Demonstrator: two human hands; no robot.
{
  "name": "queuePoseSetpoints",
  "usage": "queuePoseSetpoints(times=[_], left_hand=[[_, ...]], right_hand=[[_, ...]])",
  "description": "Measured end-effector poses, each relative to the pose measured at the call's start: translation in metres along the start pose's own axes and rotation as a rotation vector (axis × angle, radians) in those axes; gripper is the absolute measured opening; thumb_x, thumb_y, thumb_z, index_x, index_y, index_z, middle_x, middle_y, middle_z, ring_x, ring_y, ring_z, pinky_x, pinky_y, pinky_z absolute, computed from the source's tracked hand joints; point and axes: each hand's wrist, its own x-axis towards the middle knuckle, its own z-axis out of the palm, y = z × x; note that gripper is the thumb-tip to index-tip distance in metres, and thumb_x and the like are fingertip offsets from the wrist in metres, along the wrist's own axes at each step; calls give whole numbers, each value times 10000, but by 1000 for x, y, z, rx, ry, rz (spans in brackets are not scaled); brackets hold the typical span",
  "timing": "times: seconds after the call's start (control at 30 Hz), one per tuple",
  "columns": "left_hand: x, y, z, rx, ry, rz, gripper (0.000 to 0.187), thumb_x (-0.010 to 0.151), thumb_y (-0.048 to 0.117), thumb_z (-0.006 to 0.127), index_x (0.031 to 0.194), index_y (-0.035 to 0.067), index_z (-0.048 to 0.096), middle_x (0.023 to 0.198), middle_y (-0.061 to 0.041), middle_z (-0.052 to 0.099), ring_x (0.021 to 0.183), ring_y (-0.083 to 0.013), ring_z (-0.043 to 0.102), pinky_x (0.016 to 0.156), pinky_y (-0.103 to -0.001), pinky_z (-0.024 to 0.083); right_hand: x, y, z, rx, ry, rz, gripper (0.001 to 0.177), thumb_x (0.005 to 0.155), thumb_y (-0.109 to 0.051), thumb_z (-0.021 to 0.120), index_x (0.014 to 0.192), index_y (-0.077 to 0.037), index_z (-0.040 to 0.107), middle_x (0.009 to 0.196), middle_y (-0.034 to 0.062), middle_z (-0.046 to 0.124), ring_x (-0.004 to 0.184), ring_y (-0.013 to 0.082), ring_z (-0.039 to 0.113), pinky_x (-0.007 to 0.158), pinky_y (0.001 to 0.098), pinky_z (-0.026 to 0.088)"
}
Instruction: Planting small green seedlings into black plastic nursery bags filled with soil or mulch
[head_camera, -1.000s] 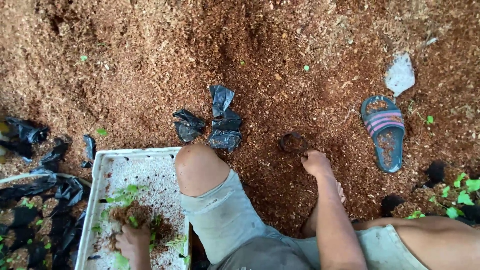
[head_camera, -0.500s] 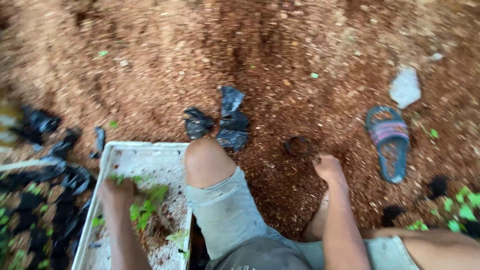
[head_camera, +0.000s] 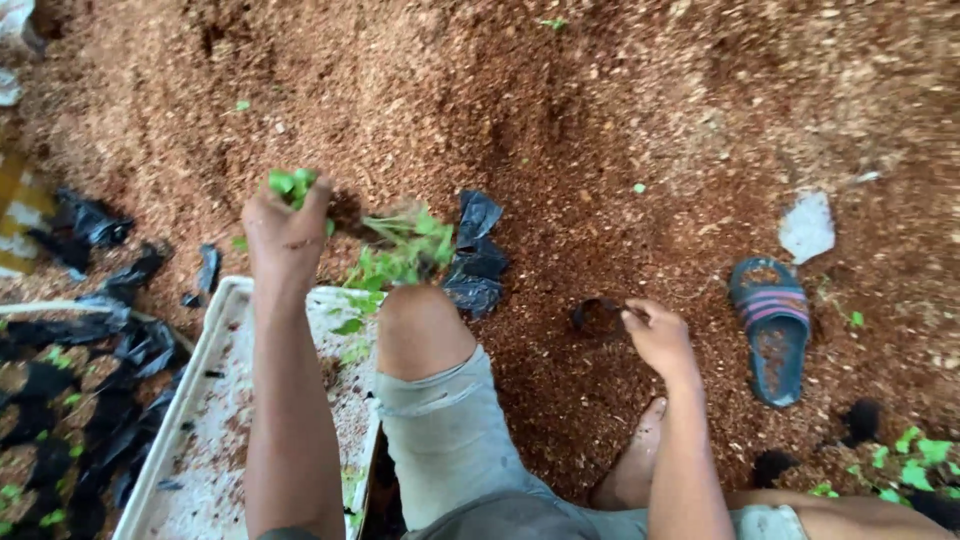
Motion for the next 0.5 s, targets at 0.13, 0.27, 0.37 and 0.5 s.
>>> queuePoseSetpoints(times=[0.13, 0.27, 0.37, 0.5], left_hand=[[4, 39, 36, -211, -89, 49, 129, 1064, 94, 632, 938, 71, 612, 692, -14, 560, 533, -116, 507, 556, -231, 456], [5, 77, 64, -321, -188, 120, 79, 1043, 13, 588, 977, 11, 632, 716, -48, 570, 541, -102, 501, 542, -206, 468], [10, 74, 93, -374, -257, 174, 50, 1038, -9, 590, 1019, -25, 633, 721, -50, 568, 549, -98, 509, 525, -197, 458], [7, 82, 108, -414, -306, 185, 36, 1024, -22, 592, 1027, -32, 626, 728, -48, 562, 554, -95, 497, 527, -195, 455]], right_hand=[[-48, -76, -30, 170, -21, -104, 388, 958, -293, 621, 1303, -139, 709, 1295, 229, 684, 1201, 453, 623, 1038, 527, 494], [-38, -101, -11, 471, 99, -409, 372, 961, -153, 668, 1312, -31, 676, 1389, 294, 586, 1203, 441, 632, 986, 534, 533], [-51, -158, -22, 439, 153, -578, 428, 975, -199, 660, 1353, -4, 612, 1481, 295, 460, 1293, 453, 550, 1022, 555, 517], [-30, -192, -13, 373, 297, -818, 423, 994, -263, 649, 1318, 5, 610, 1486, 320, 428, 1351, 497, 456, 1100, 618, 421]])
